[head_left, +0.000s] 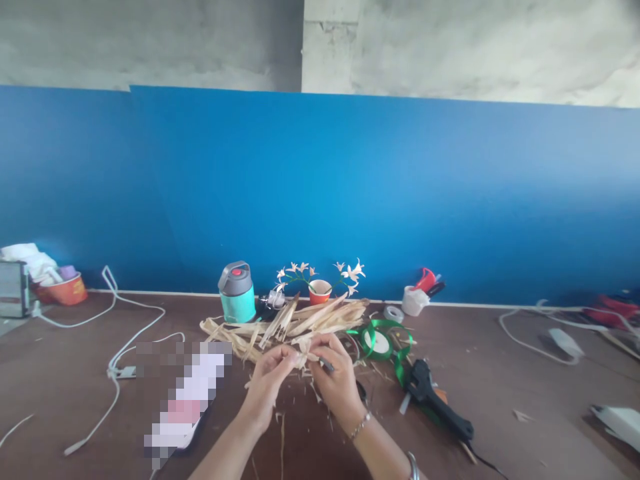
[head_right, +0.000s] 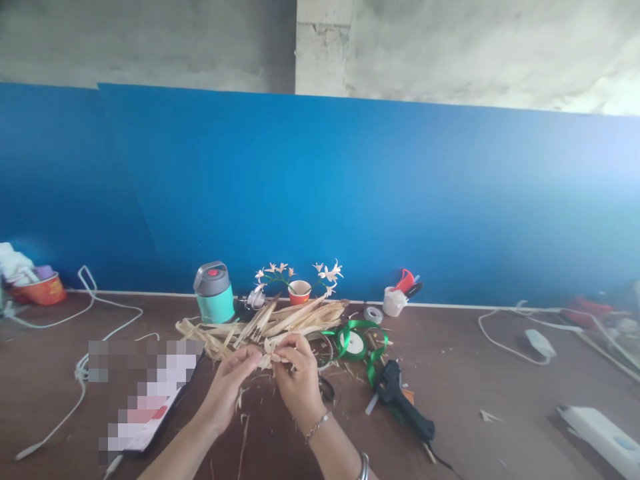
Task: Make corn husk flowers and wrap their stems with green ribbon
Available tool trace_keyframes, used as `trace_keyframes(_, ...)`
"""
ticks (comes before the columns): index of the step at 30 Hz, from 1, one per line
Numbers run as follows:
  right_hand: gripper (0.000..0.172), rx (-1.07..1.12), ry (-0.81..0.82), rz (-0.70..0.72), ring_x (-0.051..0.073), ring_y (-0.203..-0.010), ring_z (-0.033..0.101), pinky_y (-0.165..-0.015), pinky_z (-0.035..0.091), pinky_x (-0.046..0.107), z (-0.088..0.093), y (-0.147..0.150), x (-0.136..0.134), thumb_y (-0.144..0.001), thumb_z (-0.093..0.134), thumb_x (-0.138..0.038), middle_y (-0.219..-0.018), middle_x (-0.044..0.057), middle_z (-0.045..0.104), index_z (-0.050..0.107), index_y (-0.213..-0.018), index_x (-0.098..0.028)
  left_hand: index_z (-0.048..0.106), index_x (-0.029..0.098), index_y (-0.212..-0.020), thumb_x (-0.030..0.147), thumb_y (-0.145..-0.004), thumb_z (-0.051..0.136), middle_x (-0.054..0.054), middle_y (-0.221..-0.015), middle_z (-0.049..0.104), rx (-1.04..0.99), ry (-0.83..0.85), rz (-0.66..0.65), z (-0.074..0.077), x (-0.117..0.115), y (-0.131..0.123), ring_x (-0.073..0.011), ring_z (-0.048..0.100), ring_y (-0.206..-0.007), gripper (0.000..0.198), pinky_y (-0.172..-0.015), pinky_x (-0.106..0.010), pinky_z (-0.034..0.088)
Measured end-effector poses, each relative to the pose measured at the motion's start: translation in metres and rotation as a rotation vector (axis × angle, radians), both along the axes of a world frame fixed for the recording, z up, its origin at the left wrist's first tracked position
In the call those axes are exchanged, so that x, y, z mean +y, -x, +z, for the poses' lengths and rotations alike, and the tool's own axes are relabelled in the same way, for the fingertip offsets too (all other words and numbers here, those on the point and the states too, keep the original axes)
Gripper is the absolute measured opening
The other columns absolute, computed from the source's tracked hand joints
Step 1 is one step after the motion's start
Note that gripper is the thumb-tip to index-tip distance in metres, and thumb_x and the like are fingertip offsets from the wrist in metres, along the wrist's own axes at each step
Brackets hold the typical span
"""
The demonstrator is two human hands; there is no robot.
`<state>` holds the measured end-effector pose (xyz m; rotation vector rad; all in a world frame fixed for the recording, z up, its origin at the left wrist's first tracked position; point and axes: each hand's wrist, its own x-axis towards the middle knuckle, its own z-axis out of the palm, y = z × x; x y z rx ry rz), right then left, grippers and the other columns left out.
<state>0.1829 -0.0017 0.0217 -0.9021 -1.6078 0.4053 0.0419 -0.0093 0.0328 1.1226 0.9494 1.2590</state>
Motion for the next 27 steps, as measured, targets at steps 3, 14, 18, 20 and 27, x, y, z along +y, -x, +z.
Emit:
trace_keyframes(3,0.015,0.018,0.012,0.012,0.017,-0.077,0.056,-0.067,0.047,0.028,0.0011,-0.0002,-0.0004,-0.076,0.054,-0.011,-0.080,0.005,0.057,0.064,-0.069,-0.019,0.055,0.017,-0.060,0.040,-0.074,0.063,0.002,-0.060,0.050,0.032,-0.037,-0.055,0.0033,0.0014,0.0026,-0.0133,0.043,-0.061,0.028,-0.061,-0.024,0.032)
trace_keyframes(14,0.013,0.049,0.139,0.070,0.016,-0.076,0.056,-0.067,0.044,0.026,0.0005,-0.0011,0.0005,-0.078,0.059,-0.018,-0.080,0.004,0.057,0.065,-0.067,-0.019,0.059,0.017,-0.065,0.039,-0.073,0.064,0.003,-0.061,0.050,0.026,0.004,-0.067,0.0054,0.0059,0.0076,-0.0121,0.042,-0.060,0.025,-0.059,-0.023,0.031)
trace_keyframes(18,0.013,0.057,0.153,0.070,0.016,-0.076,0.055,-0.067,0.043,0.025,0.0001,-0.0003,0.0001,-0.076,0.059,-0.015,-0.079,0.004,0.056,0.064,-0.065,-0.018,0.061,0.017,-0.069,0.041,-0.071,0.066,0.003,-0.063,0.054,0.003,0.033,-0.034,0.0016,0.0064,0.0064,-0.0136,0.047,-0.063,0.025,-0.062,-0.024,0.034)
trace_keyframes(20,0.013,0.059,0.160,0.070,0.016,-0.075,0.055,-0.066,0.043,0.025,-0.0001,-0.0002,-0.0001,-0.075,0.059,-0.014,-0.079,0.003,0.056,0.064,-0.064,-0.018,0.060,0.017,-0.068,0.041,-0.071,0.066,0.003,-0.063,0.055,0.006,0.039,-0.018,0.0006,0.0062,0.0062,-0.0138,0.048,-0.063,0.025,-0.063,-0.024,0.035)
trace_keyframes(27,0.013,0.046,0.106,0.096,0.016,-0.077,0.055,-0.067,0.044,0.026,-0.0039,-0.0003,0.0011,-0.073,0.058,-0.011,-0.079,0.003,0.056,0.065,-0.066,-0.019,0.062,0.016,-0.082,0.040,-0.072,0.066,0.001,-0.066,0.060,0.031,0.021,-0.027,0.0062,0.0038,0.0066,-0.0150,0.054,-0.065,0.026,-0.064,-0.025,0.039)
